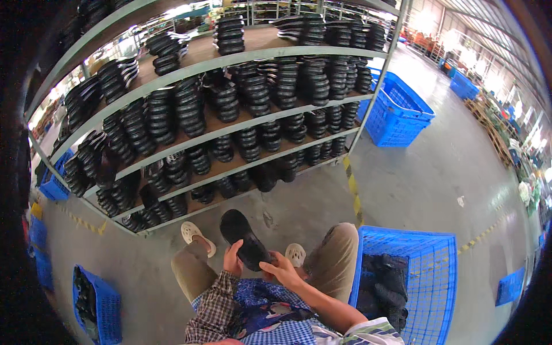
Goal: The person takes shoe soles from a blue crate, turns them over by hand, and stacks them onto a shelf rack and arranges soles inside the crate.
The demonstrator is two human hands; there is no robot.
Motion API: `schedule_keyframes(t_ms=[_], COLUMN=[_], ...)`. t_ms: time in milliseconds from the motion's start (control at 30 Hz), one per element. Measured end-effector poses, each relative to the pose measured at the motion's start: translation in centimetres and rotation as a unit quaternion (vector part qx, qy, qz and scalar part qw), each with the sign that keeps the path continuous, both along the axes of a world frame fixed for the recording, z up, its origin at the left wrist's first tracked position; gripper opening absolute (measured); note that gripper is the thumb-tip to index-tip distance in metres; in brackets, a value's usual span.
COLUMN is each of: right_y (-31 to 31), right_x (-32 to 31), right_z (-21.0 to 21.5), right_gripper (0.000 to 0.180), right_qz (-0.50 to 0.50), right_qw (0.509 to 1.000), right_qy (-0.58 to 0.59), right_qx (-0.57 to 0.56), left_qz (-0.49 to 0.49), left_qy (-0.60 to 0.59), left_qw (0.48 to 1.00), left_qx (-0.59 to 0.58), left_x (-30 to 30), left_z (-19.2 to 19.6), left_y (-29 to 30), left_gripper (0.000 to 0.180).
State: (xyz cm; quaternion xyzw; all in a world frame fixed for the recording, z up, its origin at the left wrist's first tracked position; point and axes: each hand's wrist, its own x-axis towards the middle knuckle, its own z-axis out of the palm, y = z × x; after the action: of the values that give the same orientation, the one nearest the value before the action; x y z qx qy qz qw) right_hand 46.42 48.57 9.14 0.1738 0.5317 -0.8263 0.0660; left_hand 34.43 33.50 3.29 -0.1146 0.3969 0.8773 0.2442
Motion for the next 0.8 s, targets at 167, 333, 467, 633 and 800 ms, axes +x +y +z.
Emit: schedule_keyframes(t_ms=[167,333,467,633,800], right_y=[0.1,0.1,0.4,0.3,0.6], right_x=[-0.1,-0.1,-0.1,-0.6,-0.3], right_z=[1.7,1.7,1.3,0.8,0.5], right_gripper=[0.063,0.062,0.058,0.051,0.032], right_qz=[-0.015,-0.027,-0.035,-0.030,-0.069], right_qw=[1.000,1.000,0.999,0.999,0.997], right_qy=[-0.002,-0.003,0.012,0.024,0.000], right_qx=[-0.010,0.003,0.011,0.019,0.036], left_qz=[-0.025,-0.042,-0.037,-0.063,-0.158], left_qy=[0.015,0.047,0.145,0.021,0.005], left_qw=[1.000,0.998,0.987,0.998,0.979], left_qx=[0.011,-0.021,-0.059,-0.009,-0.128], left_x=[0.3,1.3,1.9,1.1,1.2], left_z=[0.5,1.3,1.3,1.5,-1.1], left_y=[0.6,0.9,1.1,1.0,1.8], left_gripper=[0.036,0.036,0.036,0.040,0.051])
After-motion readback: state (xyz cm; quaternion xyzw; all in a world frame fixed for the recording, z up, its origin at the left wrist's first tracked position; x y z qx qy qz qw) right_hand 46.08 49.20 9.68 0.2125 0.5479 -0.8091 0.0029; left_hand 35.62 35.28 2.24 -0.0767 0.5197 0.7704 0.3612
